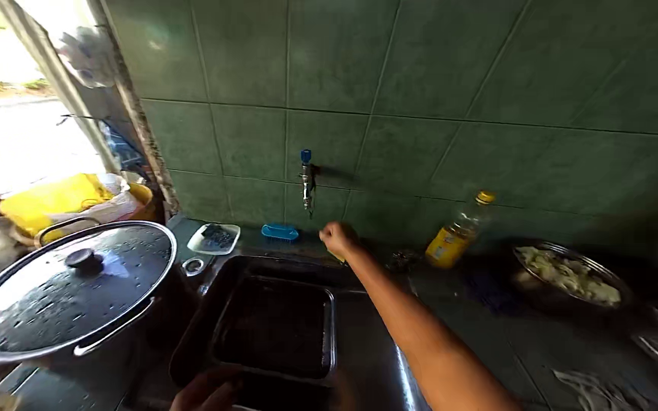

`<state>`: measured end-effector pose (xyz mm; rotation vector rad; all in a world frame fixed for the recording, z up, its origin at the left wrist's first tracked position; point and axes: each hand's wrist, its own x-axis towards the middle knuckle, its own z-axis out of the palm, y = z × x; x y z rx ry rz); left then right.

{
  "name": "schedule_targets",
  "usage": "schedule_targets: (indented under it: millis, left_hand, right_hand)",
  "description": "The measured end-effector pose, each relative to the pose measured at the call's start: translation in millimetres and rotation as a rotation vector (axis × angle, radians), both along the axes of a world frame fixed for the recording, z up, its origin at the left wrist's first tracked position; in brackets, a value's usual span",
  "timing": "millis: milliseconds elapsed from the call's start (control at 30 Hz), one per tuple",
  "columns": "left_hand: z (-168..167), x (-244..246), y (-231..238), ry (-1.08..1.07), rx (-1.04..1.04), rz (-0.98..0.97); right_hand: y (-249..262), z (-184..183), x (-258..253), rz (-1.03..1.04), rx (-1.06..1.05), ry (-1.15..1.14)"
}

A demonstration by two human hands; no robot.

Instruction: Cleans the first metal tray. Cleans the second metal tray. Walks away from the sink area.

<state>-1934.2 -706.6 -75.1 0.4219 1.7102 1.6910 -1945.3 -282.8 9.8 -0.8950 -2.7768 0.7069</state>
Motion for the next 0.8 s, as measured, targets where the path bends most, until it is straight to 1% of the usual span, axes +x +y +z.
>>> schedule_targets:
  millis: [100, 133, 167, 233, 300, 400, 467, 533, 600, 633, 667, 700, 733, 767, 800]
  left_hand:
    - [29.7, -52.0, 81.3, -0.009, 0.028, -0.084]
    - [42.5, -67.0, 111.0, -0.023, 0.037, -0.099]
    - [53.9, -80.3, 139.6, -0.043, 0.042, -0.113]
    - [68.9, -105.0, 191.7, -0.074, 0.055, -0.164]
    - [74.2, -127.0, 236.0, -0.087, 0.087, -0.213]
    - [67.5, -143.8, 287.3, -0.162, 0.138, -0.247]
    - [65.1, -142.2, 308.8, -0.228, 0.156, -0.245]
    - [61.8, -139.5, 324.5, -0.274, 0.173, -0.259]
    - [52.9, -137.0, 335.0, -0.264, 0.218, -0.291]
    - [47.0, -136.6, 338.5, -0.242, 0.227, -0.308]
    - [43.5, -133.5, 338.6, -0.219, 0.202, -0.309]
    - [39.4, -129.5, 336.3, -0.216, 0.17, -0.298]
    - [34.9, -127.1, 332.9, -0.218, 0.143, -0.295]
    - [30.1, -126.7, 329.0, -0.199, 0.117, -0.305]
    - [24.2, -127.4, 324.7, -0.169, 0.082, -0.305]
  right_hand:
    - [-26.8, 87.8, -31.3, -0.142, 0.125, 0.343]
    - [-36.9, 112.9, -44.2, -0.168, 0.166, 0.387]
    - [-47.0, 133.5, -56.6, -0.19, 0.202, 0.379]
    - [-60.8, 160.3, -79.9, -0.231, 0.284, 0.271]
    - [-62.0, 171.9, -96.8, -0.275, 0.387, 0.132]
    - [-60.4, 180.9, -102.9, -0.276, 0.38, -0.001]
    - [-51.8, 179.6, -103.5, -0.25, 0.365, -0.005]
    - [-40.5, 174.6, -102.7, -0.213, 0.37, 0.056]
    - [-28.8, 163.0, -98.0, -0.159, 0.369, 0.194]
    - [-23.8, 151.6, -94.4, -0.156, 0.342, 0.329]
    - [-20.1, 133.4, -90.9, -0.177, 0.278, 0.508]
    - [-20.0, 108.0, -87.4, -0.235, 0.152, 0.68]
    - [-25.5, 80.2, -83.8, -0.331, -0.021, 0.781]
    - [-33.3, 53.4, -81.4, -0.436, -0.212, 0.787]
    - [-40.0, 27.5, -80.1, -0.504, -0.375, 0.681]
